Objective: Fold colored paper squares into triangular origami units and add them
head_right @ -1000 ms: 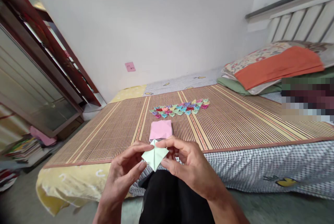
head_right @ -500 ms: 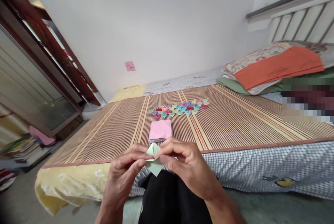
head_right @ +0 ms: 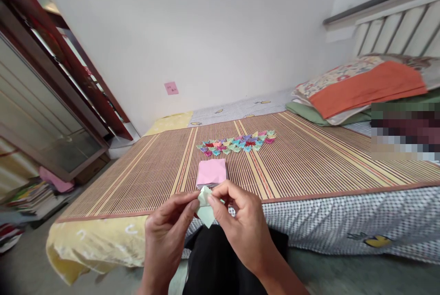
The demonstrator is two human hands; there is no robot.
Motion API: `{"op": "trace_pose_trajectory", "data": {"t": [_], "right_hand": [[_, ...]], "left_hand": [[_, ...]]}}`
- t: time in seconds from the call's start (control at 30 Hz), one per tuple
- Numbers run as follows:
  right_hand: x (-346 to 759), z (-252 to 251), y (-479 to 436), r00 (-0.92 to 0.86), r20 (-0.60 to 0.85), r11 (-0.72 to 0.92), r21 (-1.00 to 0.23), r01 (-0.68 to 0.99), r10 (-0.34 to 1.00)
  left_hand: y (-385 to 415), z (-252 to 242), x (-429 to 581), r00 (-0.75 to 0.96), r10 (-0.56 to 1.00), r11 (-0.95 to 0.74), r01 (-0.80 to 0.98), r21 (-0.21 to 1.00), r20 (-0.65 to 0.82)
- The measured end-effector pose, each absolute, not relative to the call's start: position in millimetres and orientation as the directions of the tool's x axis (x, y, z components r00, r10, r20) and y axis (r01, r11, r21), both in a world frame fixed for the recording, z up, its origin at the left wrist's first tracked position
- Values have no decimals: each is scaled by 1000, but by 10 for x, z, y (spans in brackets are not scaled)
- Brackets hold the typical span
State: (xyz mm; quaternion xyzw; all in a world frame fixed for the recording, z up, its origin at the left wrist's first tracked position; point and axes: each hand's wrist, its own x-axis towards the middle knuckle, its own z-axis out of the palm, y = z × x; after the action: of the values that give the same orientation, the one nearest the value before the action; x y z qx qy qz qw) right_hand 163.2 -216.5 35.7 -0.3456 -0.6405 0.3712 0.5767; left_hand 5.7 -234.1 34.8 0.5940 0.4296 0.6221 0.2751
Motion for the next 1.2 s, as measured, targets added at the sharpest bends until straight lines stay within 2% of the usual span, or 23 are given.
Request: {"op": "trace_pose_trajectory", "data": {"t": [0.4,0.67,0.87,1.07,1.2], "right_hand": [[1549,297,-2186,33,516,509,-852,122,856],[1566,306,-2169,11,517,517,-856,6,856],[1559,279,-2169,42,513,512,-858,34,857],[1490,260,-2193,89,553,546,-833,90,828],[1492,273,-2200,77,548,542,-836,86,833]], "left_hand": [[-2380,345,122,-220,861,-412,227,882,459],[-2402,338,95,-171,896,-370,222,902,410],[-2400,353,97,-120,912,-360,221,906,392],[-2395,338,158,-219,887,-359,225,906,406],[-2406,350,170,-215,879,-372,248,895,425]]}}
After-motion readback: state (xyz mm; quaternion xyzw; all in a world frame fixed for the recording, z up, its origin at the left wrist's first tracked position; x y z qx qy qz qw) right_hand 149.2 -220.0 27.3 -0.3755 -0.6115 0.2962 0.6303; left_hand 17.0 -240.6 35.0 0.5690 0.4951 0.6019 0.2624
